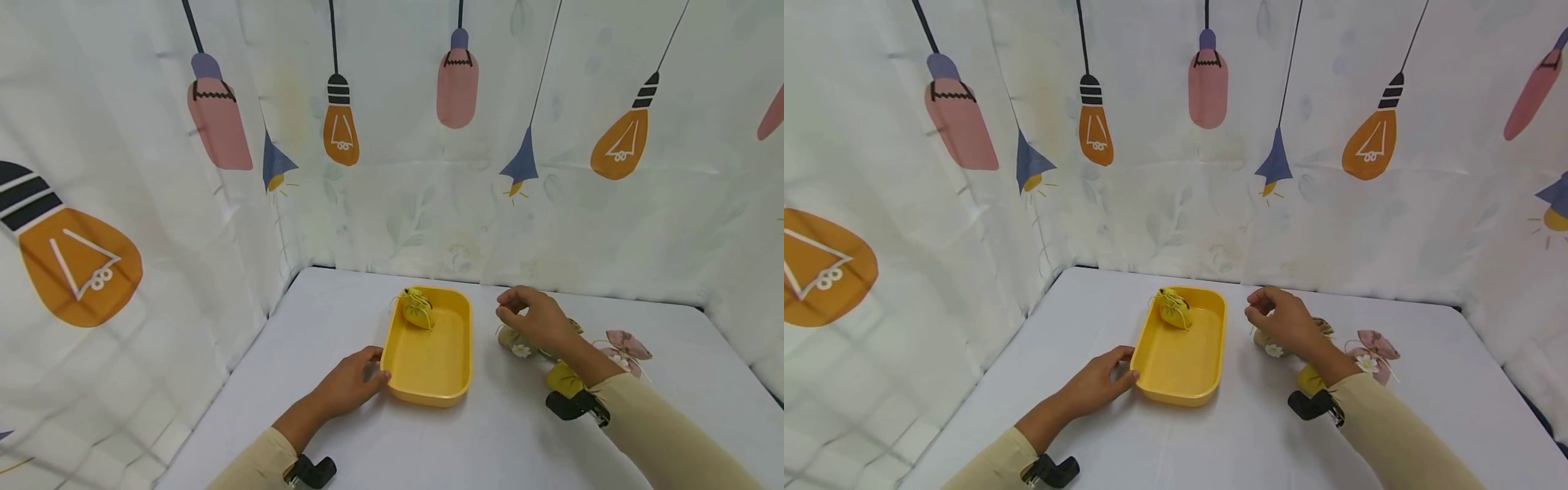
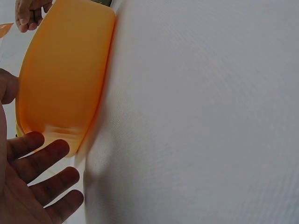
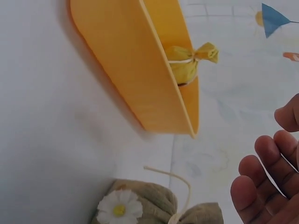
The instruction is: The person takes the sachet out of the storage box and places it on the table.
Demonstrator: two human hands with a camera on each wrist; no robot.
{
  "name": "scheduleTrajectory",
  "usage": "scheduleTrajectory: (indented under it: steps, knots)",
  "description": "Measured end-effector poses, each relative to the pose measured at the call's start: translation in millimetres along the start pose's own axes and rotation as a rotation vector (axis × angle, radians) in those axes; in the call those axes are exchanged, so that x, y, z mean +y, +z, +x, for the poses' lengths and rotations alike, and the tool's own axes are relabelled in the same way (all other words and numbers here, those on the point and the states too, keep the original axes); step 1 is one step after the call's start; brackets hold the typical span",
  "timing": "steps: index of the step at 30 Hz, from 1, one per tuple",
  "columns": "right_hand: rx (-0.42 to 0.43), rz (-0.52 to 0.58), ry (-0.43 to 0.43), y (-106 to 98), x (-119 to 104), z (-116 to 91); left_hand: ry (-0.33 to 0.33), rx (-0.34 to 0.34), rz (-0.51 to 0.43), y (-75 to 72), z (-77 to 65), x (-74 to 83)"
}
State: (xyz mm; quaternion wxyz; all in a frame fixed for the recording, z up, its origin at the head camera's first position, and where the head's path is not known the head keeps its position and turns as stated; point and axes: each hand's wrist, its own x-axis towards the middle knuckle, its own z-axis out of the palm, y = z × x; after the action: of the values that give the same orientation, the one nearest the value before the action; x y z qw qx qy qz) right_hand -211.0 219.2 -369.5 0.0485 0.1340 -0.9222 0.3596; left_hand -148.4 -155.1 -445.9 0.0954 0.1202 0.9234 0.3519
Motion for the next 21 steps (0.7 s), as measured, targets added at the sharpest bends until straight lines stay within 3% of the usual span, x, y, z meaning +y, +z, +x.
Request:
scheduleTrajectory:
  steps: [21]
  knots:
    - [-0.089, 0.019, -0.023, 36.1, -19.0, 27.2, 0.013, -0.003, -0.011, 0.0, 1.1, -4.4]
